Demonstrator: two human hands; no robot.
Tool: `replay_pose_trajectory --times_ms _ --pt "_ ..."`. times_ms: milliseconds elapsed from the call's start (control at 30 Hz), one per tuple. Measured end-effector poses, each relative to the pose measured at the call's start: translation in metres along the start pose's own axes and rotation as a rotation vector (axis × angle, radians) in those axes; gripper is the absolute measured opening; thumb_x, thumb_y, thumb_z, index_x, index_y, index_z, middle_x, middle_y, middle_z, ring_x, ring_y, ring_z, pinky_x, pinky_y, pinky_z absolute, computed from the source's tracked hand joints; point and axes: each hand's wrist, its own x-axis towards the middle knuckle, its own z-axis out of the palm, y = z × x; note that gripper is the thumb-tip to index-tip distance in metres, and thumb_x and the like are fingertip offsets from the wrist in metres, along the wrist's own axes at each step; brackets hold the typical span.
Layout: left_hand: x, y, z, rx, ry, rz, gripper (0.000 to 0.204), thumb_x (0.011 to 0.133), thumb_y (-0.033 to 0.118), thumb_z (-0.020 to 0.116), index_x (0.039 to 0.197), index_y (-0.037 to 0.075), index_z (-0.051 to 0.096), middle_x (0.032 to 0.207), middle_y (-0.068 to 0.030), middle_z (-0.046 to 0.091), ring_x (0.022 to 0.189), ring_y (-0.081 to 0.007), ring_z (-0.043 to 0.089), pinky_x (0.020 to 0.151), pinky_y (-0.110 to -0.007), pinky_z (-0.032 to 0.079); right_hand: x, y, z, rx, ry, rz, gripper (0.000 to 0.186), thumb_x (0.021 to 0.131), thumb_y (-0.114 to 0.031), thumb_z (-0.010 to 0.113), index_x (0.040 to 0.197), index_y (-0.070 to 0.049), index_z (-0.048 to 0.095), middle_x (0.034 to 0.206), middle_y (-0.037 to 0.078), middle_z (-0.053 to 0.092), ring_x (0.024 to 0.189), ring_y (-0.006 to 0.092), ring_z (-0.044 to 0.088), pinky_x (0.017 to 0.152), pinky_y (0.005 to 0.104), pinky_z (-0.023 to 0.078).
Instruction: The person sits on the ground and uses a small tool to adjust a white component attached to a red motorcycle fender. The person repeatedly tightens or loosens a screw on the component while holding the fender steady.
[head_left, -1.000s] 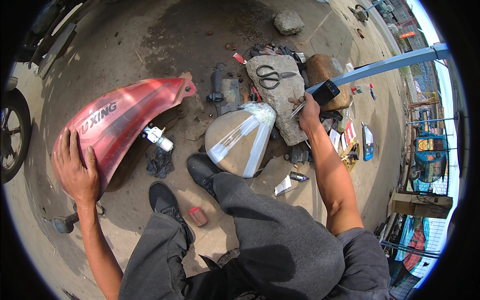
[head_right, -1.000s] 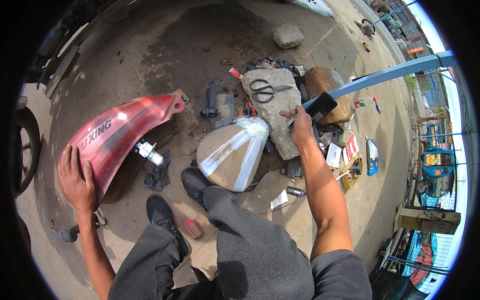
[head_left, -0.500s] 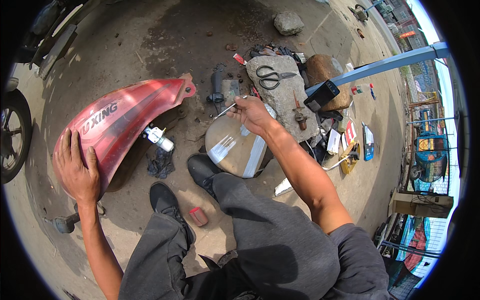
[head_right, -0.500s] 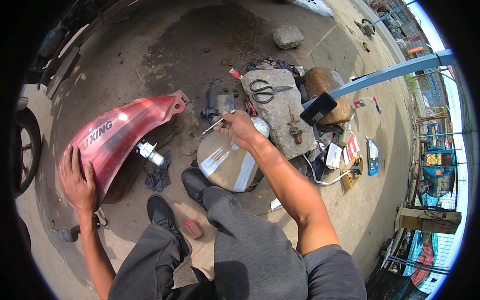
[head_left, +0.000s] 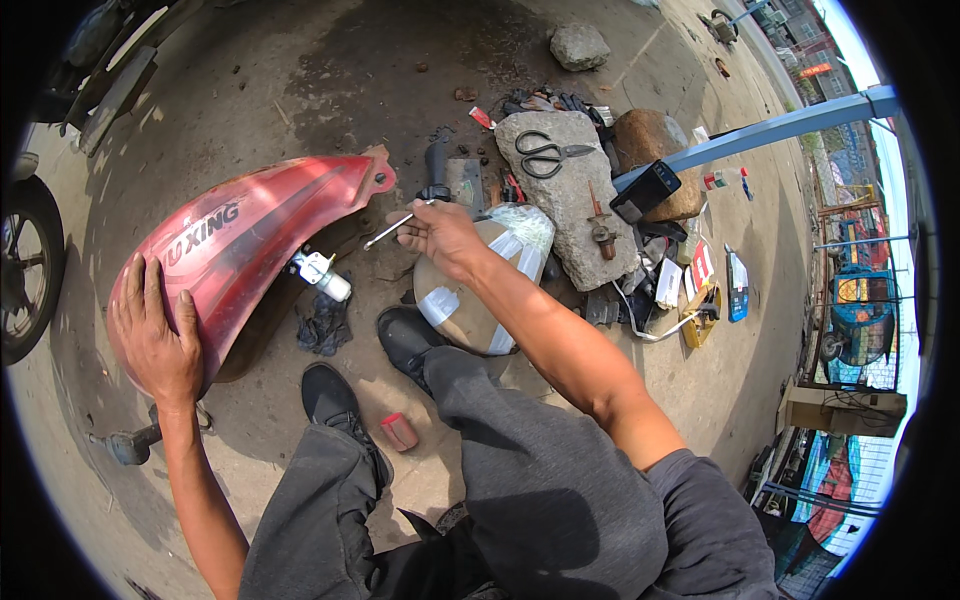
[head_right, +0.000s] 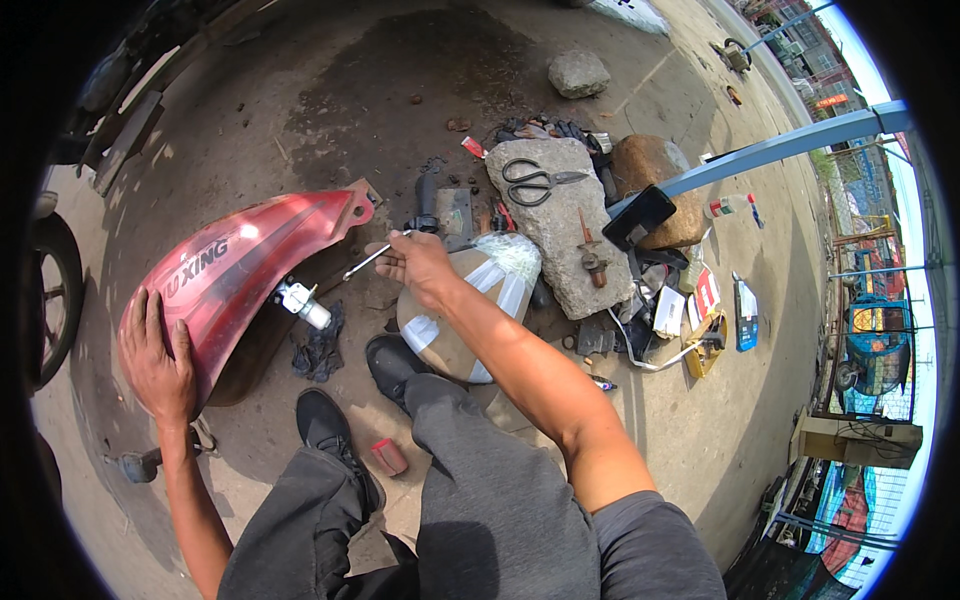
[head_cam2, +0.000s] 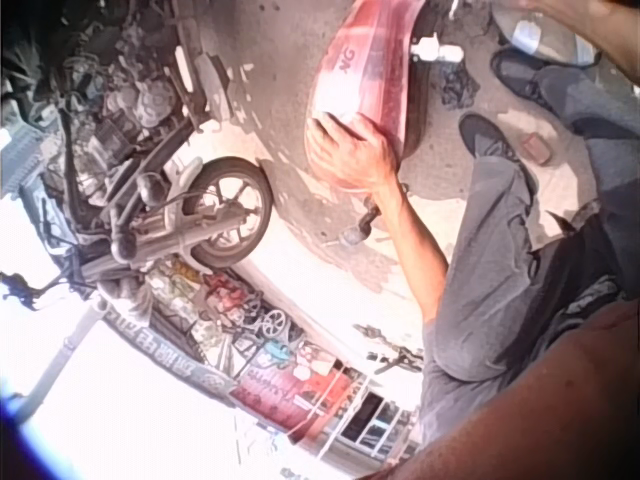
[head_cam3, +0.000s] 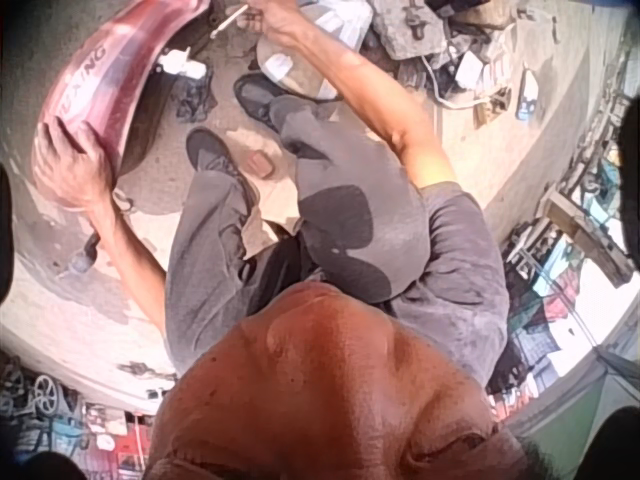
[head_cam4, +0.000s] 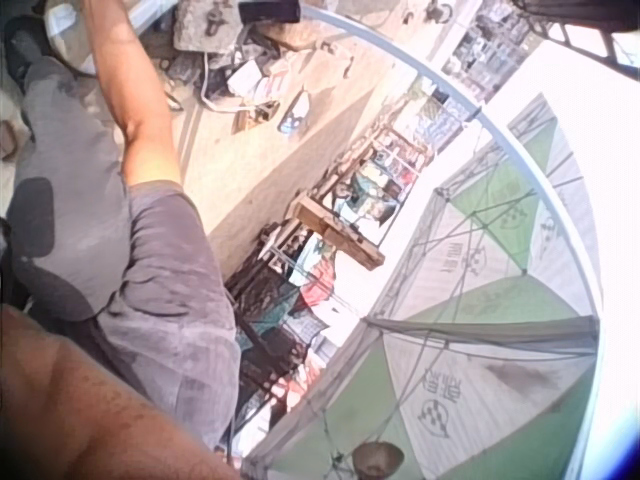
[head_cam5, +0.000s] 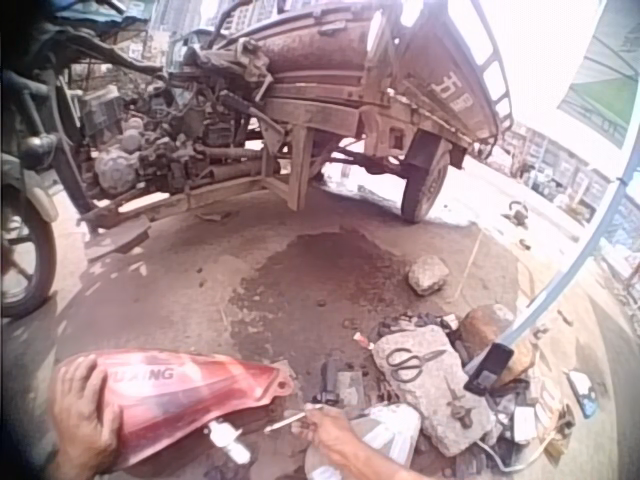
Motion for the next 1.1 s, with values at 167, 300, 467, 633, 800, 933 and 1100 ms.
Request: replay_pose_trajectory --times_ms 167,300,467,633,800,933,1100 --pt "0.000 0.000 0.001 0.005 -0.002 -0.006 0.052 0.096 0.038 0.053 0.138 0.008 0.054 0.147 -0.0117 0.046 0.138 -0.0309 0.040 0.117 -0.046 0.023 0.002 0.003 0.004 0.046 0.005 -0.010 0.026 0.104 -0.020 0.045 0.107 0.004 0.055 0.108 0.018 0.066 0.085 0.0176 0.063 0.076 0.0315 0.059" --pt "0.000 0.000 0.001 0.006 -0.003 -0.006 0.052 0.096 0.038 0.053 0.138 0.008 0.054 0.148 -0.0117 0.046 0.138 -0.0307 0.040 0.118 -0.046 0.023 0.003 0.004 0.002 0.072 0.001 -0.007 0.026 0.104 -0.021 0.045 0.107 0.004 0.055 0.108 0.018 0.066 0.084 0.0176 0.064 0.077 0.0320 0.059" --pt "0.000 0.000 0.001 0.011 -0.006 -0.010 0.052 0.096 0.038 0.052 0.138 0.008 0.053 0.148 -0.0115 0.046 0.138 -0.0303 0.040 0.118 -0.046 0.022 0.002 0.006 0.001 0.100 0.002 -0.009 0.027 0.104 -0.021 0.046 0.108 0.004 0.055 0.108 0.018 0.066 0.084 0.0186 0.064 0.077 0.0324 0.059" --pt "0.000 0.000 -0.001 0.007 -0.005 -0.016 0.051 0.096 0.038 0.053 0.138 0.008 0.053 0.148 -0.0112 0.046 0.138 -0.0303 0.040 0.118 -0.046 0.022 0.004 0.009 0.003 0.128 0.032 0.011 0.027 0.104 -0.020 0.046 0.108 0.004 0.056 0.108 0.019 0.066 0.089 0.0220 0.065 0.080 0.0339 0.058" --pt "0.000 0.001 0.001 0.005 -0.003 -0.010 0.051 0.096 0.037 0.053 0.138 0.008 0.054 0.147 -0.0111 0.046 0.138 -0.0302 0.040 0.118 -0.046 0.023 0.005 0.011 -0.002 0.157 0.016 0.001 0.026 0.104 -0.020 0.047 0.107 0.004 0.057 0.108 0.019 0.066 0.091 0.0234 0.064 0.082 0.0352 0.057" --pt "0.000 0.001 0.000 0.008 -0.001 -0.010 0.050 0.096 0.036 0.053 0.138 0.009 0.054 0.147 -0.0109 0.047 0.138 -0.0299 0.041 0.117 -0.045 0.023 0.007 0.013 -0.004 0.213 0.004 0.011 0.025 0.103 -0.020 0.048 0.106 0.003 0.057 0.107 0.018 0.066 0.091 0.0240 0.064 0.084 0.0363 0.057" --pt "0.001 0.002 0.000 0.001 0.004 -0.006 0.050 0.095 0.036 0.054 0.137 0.008 0.055 0.147 -0.0111 0.048 0.137 -0.0298 0.041 0.117 -0.045 0.023 0.009 0.014 -0.004 0.255 0.015 -0.007 0.023 0.103 -0.020 0.048 0.104 0.002 0.057 0.106 0.017 0.066 0.093 0.0249 0.064 0.085 0.0378 0.056"
